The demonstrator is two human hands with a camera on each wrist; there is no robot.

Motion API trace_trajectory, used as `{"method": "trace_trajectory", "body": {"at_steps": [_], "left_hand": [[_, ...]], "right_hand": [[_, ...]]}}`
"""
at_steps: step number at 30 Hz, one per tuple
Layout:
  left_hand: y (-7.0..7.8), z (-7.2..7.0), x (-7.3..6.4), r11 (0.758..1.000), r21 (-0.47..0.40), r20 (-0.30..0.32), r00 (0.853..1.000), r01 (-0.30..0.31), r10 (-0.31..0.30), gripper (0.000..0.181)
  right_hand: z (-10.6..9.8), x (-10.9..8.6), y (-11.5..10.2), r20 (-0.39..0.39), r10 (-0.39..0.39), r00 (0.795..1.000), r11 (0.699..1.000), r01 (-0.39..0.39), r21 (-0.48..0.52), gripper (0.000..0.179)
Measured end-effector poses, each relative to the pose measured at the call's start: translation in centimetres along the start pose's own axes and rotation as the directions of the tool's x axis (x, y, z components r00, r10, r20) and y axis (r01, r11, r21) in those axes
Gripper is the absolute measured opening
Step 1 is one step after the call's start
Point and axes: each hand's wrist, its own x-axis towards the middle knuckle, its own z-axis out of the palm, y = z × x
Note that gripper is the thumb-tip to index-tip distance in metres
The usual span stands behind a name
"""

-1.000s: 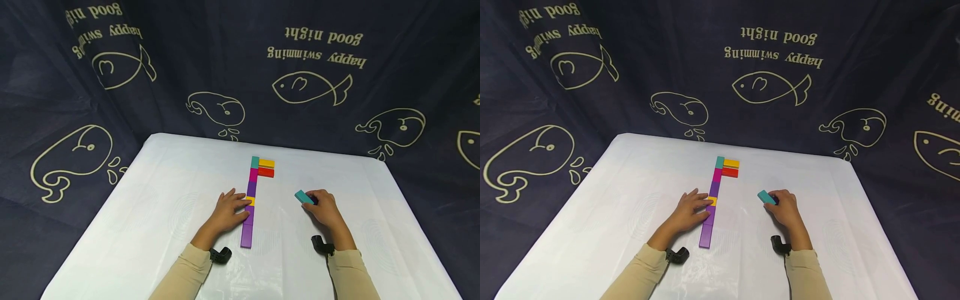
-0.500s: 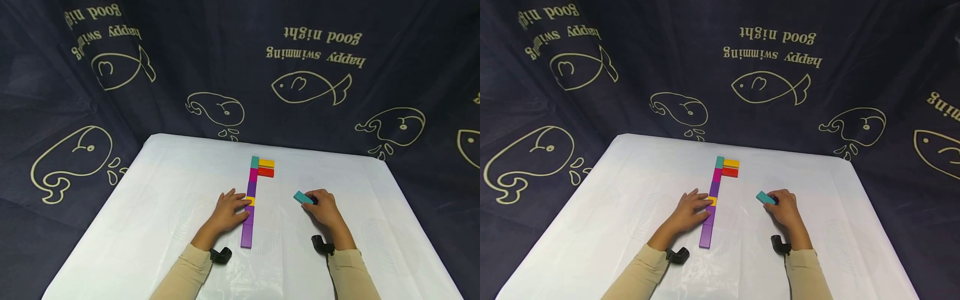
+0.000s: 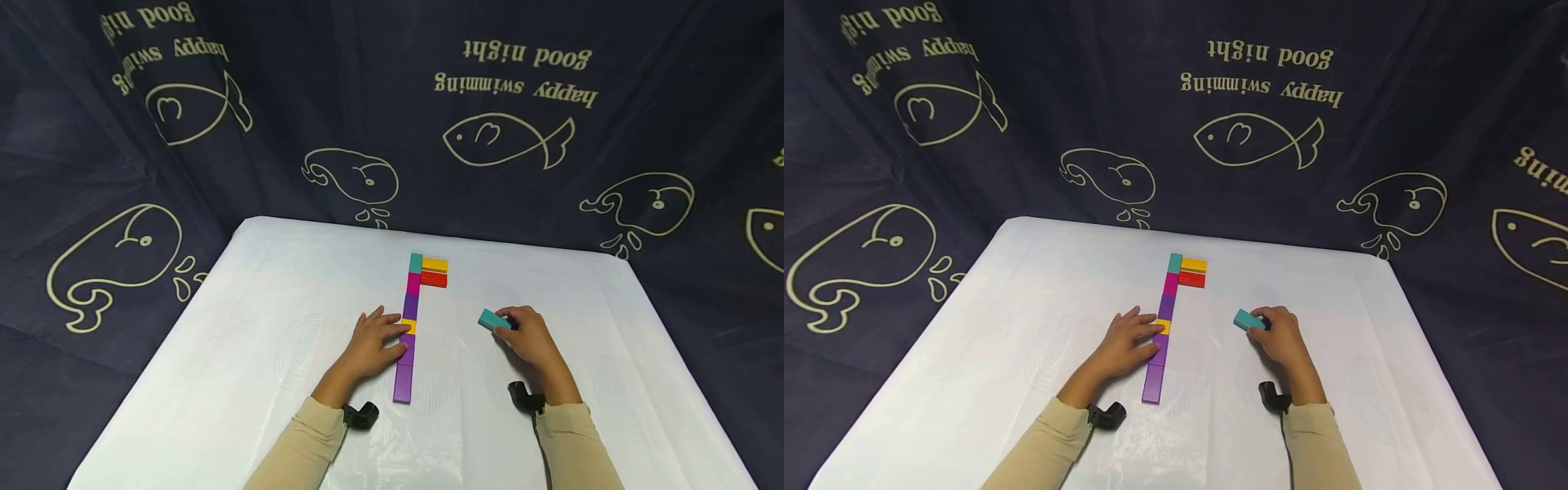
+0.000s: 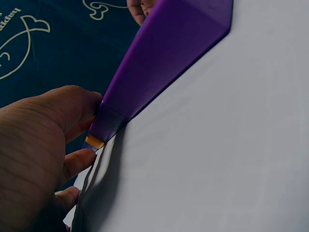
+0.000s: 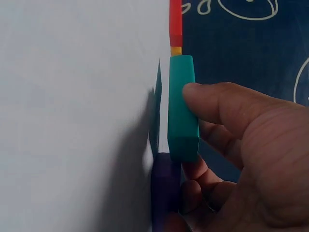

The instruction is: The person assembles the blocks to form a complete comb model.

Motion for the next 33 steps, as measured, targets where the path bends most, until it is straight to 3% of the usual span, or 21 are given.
{"method": "trace_trajectory", "body": {"at_steps": [14, 33], "left_hand": [[0.1, -0.2, 0.1, 1.000, 0.003, 0.013, 1.000, 0.003, -0.003, 0.037], [0.1, 0.0, 0.1, 1.000, 0.015, 0.023, 0.999, 0.025, -0.025, 0.037]], "right_hand": [[-0.4, 0.7, -2.2, 0.013, -0.052, 0.999, 0.999, 0.052, -0.003, 0.034], [2.7, 5.6, -6.2, 0.129, -0.067, 0.989, 0.997, 0.063, 0.035, 0.031]]}}
